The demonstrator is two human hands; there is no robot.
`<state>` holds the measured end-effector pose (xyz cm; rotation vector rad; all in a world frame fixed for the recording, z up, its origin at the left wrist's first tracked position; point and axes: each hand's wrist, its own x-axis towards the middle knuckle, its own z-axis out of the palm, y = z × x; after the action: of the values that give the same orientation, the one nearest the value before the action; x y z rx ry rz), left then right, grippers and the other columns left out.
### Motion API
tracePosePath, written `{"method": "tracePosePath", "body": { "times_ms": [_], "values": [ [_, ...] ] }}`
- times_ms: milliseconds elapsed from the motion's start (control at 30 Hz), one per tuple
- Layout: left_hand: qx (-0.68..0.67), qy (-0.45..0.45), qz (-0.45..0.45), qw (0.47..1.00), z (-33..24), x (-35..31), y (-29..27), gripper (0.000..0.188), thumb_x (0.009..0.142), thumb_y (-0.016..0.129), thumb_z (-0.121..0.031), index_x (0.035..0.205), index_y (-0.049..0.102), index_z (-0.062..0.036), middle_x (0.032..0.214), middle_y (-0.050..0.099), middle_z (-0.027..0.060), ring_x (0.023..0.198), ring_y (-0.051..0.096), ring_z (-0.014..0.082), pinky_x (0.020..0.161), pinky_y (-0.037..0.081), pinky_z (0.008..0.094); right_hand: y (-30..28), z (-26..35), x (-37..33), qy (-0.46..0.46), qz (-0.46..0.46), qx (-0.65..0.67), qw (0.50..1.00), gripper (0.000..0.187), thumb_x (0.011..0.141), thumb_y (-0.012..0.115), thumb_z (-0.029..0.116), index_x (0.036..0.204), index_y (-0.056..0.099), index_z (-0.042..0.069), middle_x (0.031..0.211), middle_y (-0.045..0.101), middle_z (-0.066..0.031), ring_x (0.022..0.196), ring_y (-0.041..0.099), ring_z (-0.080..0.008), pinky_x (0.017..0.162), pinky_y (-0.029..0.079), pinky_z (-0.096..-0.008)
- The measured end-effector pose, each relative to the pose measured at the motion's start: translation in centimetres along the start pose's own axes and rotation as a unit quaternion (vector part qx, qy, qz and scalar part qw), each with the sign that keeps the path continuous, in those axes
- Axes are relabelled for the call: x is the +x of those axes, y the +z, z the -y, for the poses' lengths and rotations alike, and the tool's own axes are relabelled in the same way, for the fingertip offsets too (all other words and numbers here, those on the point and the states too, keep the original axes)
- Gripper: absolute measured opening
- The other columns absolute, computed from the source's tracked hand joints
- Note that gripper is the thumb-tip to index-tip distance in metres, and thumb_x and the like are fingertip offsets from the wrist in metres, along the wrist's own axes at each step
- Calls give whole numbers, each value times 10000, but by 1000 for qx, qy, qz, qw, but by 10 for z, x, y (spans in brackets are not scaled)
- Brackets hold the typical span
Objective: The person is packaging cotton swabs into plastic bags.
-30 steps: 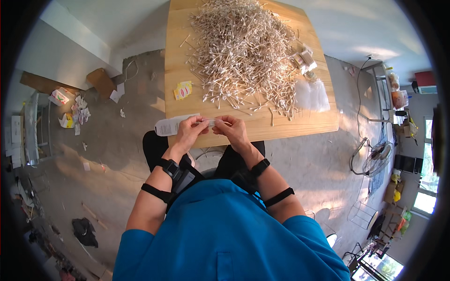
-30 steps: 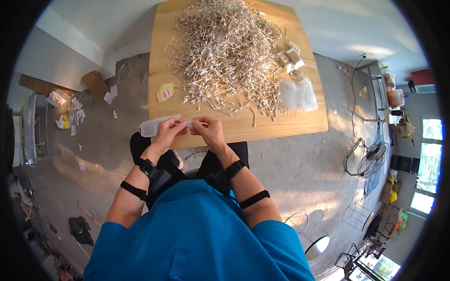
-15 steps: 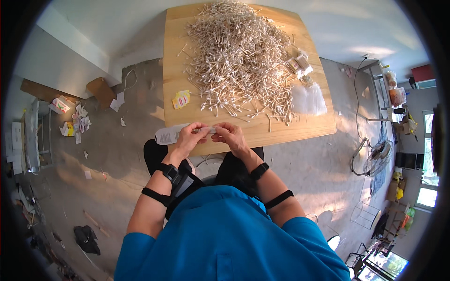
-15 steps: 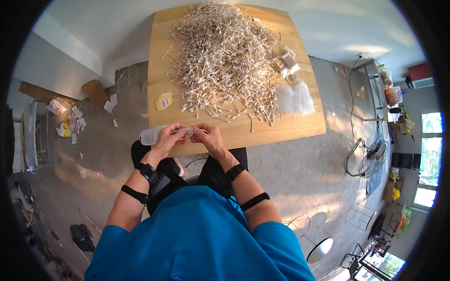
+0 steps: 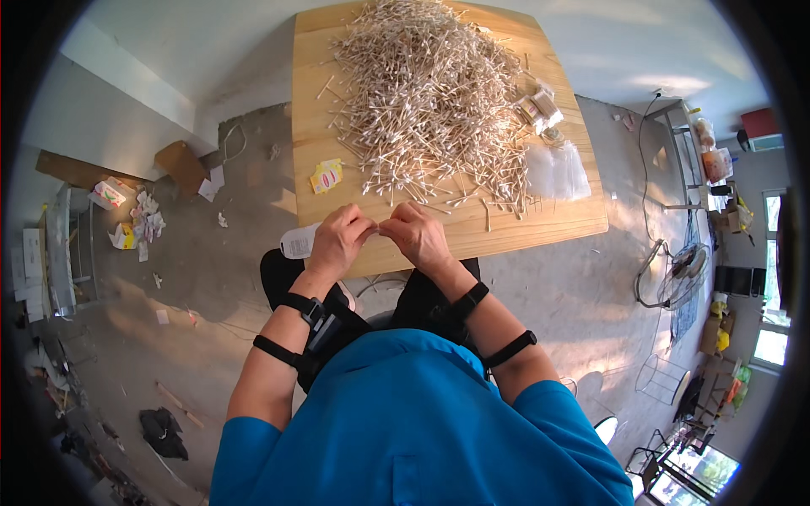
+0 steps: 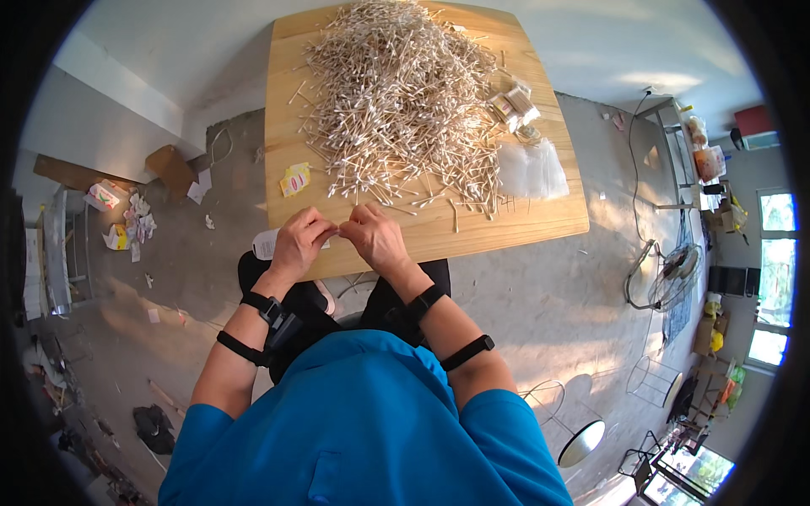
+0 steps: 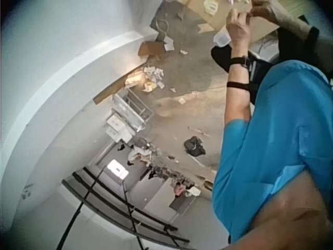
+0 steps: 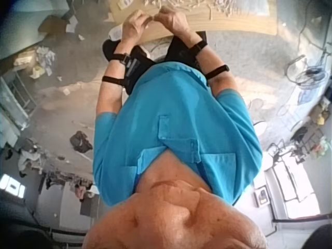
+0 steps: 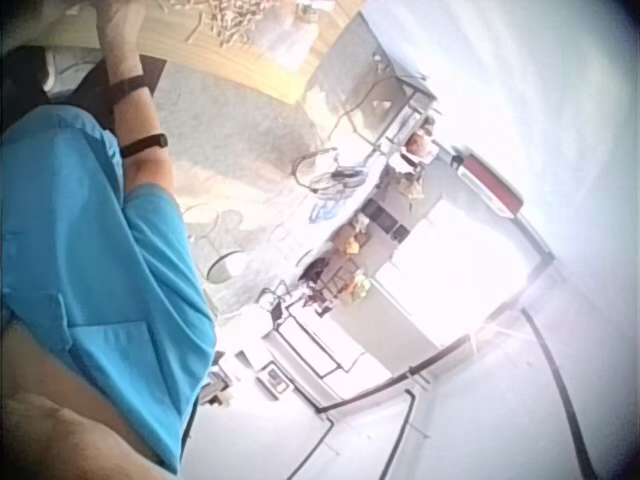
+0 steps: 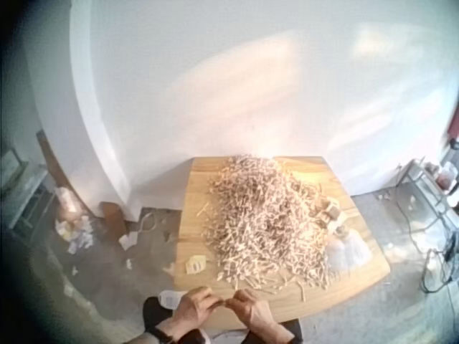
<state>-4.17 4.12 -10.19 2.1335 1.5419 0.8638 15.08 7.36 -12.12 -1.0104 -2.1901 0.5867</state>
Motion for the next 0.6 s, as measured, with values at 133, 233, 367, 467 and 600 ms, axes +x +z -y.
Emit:
{"method": "tracePosePath", "body": {
  "times_ms": [133, 233, 367, 467, 600],
  "values": [
    [45, 33, 5, 998, -4, -1, 1, 108, 835, 726, -78, 889, 634, -60, 882, 564, 79, 877, 627, 280, 748, 522, 390, -3, 5, -1, -19, 15, -48, 999, 17, 811, 649, 121, 822, 662, 117, 857, 565, -60, 878, 622, -257, 689, 537, -386],
    [24, 34, 14, 999, -4, -2, 1, 112, 846, 715, -74, 911, 627, -56, 906, 567, 83, 874, 627, 291, 748, 523, 400, -7, 6, -1, -20, 20, -20, 999, 36, 823, 659, 124, 830, 639, 95, 862, 554, -68, 848, 628, -277, 673, 529, -405],
    [1, 43, -4, 999, -7, 0, 2, 98, 837, 712, -40, 899, 638, -29, 872, 579, 100, 822, 630, 311, 711, 520, 399, -10, 8, -2, 5, 22, 38, 999, 57, 837, 665, 120, 845, 631, 75, 844, 543, -87, 800, 628, -299, 654, 520, -419],
    [-20, 51, 6, 998, -10, 0, 5, 108, 836, 715, -36, 906, 634, -23, 882, 583, 104, 825, 637, 316, 705, 524, 395, -7, 0, -7, -16, 14, 29, 999, 84, 843, 677, 124, 867, 622, 65, 839, 542, -104, 773, 628, -310, 638, 511, -425],
    [-13, 57, -11, 998, -17, 0, 3, 109, 838, 713, -25, 911, 632, -18, 885, 583, 111, 828, 640, 322, 704, 525, 397, -9, 3, -9, -16, -1, 4, 1000, 73, 858, 691, 108, 889, 643, 63, 864, 572, -102, 751, 633, -317, 636, 522, -401]
  ]
}}
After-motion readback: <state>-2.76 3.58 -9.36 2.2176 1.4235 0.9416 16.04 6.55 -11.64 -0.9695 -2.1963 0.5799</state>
